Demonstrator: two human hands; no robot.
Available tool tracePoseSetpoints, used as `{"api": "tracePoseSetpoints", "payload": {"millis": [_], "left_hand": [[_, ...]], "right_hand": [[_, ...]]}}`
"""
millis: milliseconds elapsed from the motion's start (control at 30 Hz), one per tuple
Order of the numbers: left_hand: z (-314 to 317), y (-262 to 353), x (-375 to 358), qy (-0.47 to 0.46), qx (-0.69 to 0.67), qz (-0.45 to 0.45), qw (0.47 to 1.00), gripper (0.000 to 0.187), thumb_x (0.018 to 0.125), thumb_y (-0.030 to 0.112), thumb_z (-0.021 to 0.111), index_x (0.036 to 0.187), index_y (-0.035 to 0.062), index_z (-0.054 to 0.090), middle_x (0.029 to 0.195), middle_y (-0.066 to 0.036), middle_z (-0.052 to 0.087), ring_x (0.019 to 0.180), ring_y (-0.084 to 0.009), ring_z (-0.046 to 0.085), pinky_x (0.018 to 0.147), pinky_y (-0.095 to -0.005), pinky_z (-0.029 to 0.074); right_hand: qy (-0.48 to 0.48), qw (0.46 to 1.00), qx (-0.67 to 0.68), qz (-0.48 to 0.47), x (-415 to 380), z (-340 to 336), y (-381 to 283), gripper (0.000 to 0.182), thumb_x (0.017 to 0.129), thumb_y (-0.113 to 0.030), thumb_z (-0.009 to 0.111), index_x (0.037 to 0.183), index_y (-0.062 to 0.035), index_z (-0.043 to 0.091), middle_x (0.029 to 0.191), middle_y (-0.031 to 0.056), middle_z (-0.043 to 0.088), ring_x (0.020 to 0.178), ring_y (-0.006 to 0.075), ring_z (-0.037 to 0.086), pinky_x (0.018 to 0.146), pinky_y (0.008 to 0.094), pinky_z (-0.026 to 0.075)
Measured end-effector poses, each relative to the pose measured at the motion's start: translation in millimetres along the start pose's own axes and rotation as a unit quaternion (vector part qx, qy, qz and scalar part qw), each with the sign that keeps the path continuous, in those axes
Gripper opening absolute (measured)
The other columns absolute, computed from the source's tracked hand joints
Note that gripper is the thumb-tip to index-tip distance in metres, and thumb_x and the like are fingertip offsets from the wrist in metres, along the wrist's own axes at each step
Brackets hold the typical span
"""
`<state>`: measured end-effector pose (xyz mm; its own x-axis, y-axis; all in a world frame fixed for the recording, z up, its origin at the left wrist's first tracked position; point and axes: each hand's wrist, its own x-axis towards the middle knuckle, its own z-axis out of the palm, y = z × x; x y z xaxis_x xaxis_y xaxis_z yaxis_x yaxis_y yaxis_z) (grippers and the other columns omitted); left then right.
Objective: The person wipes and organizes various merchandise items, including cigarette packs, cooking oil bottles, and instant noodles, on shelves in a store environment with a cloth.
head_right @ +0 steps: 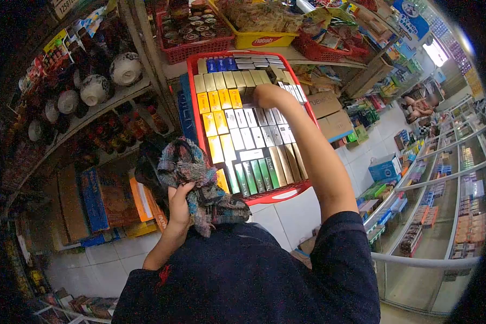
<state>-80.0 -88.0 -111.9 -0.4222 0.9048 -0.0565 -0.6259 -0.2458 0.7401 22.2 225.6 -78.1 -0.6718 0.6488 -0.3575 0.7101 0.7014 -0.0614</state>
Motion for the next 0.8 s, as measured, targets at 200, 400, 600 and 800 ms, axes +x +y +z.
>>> {"api": "tracePoseSetpoints", "payload": {"millis": [200, 400, 600, 800], "left_hand": [[3, 2, -2, 0.009, -0.008, 0.000, 1.000, 0.041, 0.075, -0.003, 0.047, 0.115, -0.0021, 0.036, 0.107, -0.010, 0.051, 0.097, -0.0190, 0.050, 0.086, -0.0302, 0.040], [6, 5, -2, 0.016, -0.009, -0.018, 1.000, 0.042, 0.075, -0.003, 0.045, 0.115, -0.0021, 0.036, 0.106, -0.011, 0.051, 0.097, -0.0193, 0.051, 0.084, -0.0302, 0.041], [5, 4, -3, 0.019, -0.004, -0.003, 1.000, 0.041, 0.075, -0.003, 0.044, 0.115, -0.0024, 0.036, 0.106, -0.010, 0.051, 0.096, -0.0197, 0.051, 0.084, -0.0303, 0.041], [3, 4, -4, 0.017, 0.007, -0.014, 1.000, 0.039, 0.075, -0.002, 0.046, 0.114, -0.0021, 0.038, 0.106, -0.009, 0.051, 0.096, -0.0186, 0.050, 0.085, -0.0298, 0.039]], "right_hand": [[0.216, 0.967, 0.124, -0.058, -29, -20, 0, 0.029, 0.060, -0.016, 0.066, 0.087, -0.0053, 0.062, 0.084, 0.0178, 0.060, 0.079, 0.0285, 0.058, 0.068, 0.0361, 0.045], [0.262, 0.963, 0.052, 0.025, -29, -36, 10, 0.031, 0.062, -0.022, 0.069, 0.087, -0.0067, 0.062, 0.087, 0.0113, 0.061, 0.083, 0.0270, 0.057, 0.070, 0.0352, 0.046], [0.278, 0.957, 0.059, 0.061, -24, -15, 10, 0.036, 0.063, -0.021, 0.066, 0.097, -0.0117, 0.059, 0.091, 0.0123, 0.059, 0.088, 0.0272, 0.056, 0.072, 0.0376, 0.045], [0.242, 0.965, 0.093, 0.040, -28, -14, 33, 0.028, 0.064, -0.011, 0.062, 0.091, -0.0062, 0.059, 0.079, 0.0134, 0.059, 0.075, 0.0251, 0.057, 0.065, 0.0339, 0.044]]}}
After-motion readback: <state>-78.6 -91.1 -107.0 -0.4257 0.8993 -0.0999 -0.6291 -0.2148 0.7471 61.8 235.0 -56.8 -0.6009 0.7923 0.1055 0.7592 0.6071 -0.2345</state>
